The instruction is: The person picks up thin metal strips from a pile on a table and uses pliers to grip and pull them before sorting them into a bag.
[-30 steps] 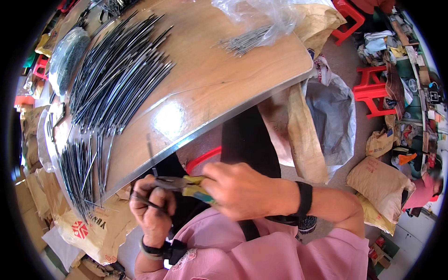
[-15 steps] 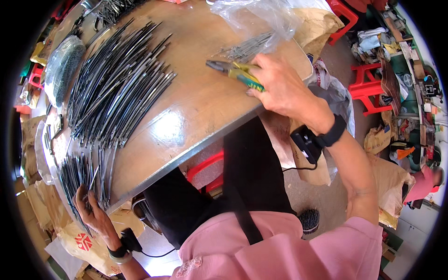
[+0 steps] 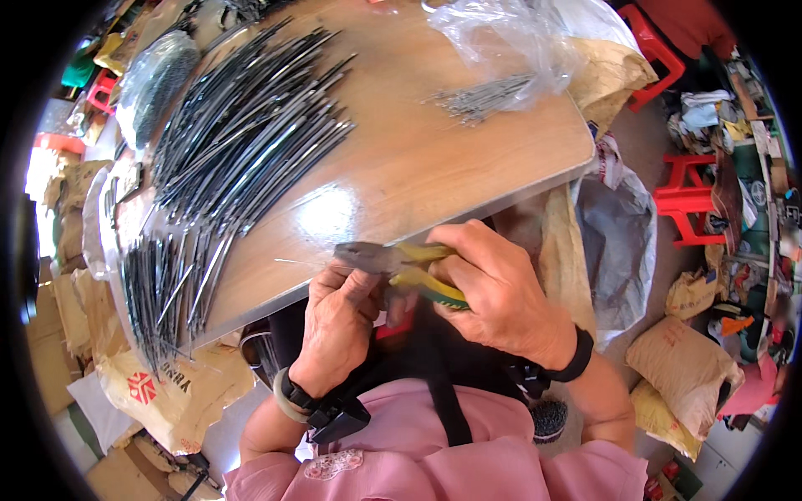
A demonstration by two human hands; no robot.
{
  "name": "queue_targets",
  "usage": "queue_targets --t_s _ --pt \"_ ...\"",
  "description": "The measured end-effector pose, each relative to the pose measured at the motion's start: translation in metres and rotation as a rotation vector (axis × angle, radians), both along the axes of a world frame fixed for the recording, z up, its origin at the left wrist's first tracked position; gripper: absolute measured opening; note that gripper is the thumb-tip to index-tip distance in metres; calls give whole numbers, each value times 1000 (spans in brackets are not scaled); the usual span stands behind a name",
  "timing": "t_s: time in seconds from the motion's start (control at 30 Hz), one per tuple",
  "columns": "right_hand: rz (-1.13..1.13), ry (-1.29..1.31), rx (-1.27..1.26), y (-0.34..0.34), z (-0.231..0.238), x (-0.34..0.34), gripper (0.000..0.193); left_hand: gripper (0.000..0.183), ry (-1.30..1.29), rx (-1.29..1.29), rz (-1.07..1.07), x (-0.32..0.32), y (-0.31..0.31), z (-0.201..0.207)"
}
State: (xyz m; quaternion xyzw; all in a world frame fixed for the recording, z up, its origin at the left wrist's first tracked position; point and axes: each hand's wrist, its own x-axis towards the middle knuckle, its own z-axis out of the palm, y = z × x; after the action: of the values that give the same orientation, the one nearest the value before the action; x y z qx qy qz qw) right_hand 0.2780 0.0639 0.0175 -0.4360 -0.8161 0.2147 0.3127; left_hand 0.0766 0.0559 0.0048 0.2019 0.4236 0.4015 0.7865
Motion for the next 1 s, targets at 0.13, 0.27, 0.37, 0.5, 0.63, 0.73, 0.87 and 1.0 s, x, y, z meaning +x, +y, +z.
queue_targets --t_s 0.13,0.27,0.37,0.5,0.63,0.73,0.87,1.0 --pt "-190 303 -164 -17 -15 -9 18 23 -64 17 66 -17 -10 6" --pt "-214 434 -300 -20 -14 -21 11 26 -123 54 119 -24 -20 0" --pt "-255 629 -466 -20 -15 -27 8 28 8 119 62 -28 -21 7" --pt "-341 988 -729 -22 -18 -13 14 35 941 791 -16 -83 -20 12" --pt "-324 1237 -811 -22 -13 -2 16 15 1550 982 186 -155 -2 23" --pt "-290 1234 -860 -20 -18 -14 18 32 1856 1062 -57 -177 -6 11" --pt "-284 1233 -915 -15 -16 -22 18 22 1942 1063 -140 -208 -7 -9" --pt "-301 1300 -941 -15 -16 -15 19 14 2052 1032 -82 -241 -6 -11"
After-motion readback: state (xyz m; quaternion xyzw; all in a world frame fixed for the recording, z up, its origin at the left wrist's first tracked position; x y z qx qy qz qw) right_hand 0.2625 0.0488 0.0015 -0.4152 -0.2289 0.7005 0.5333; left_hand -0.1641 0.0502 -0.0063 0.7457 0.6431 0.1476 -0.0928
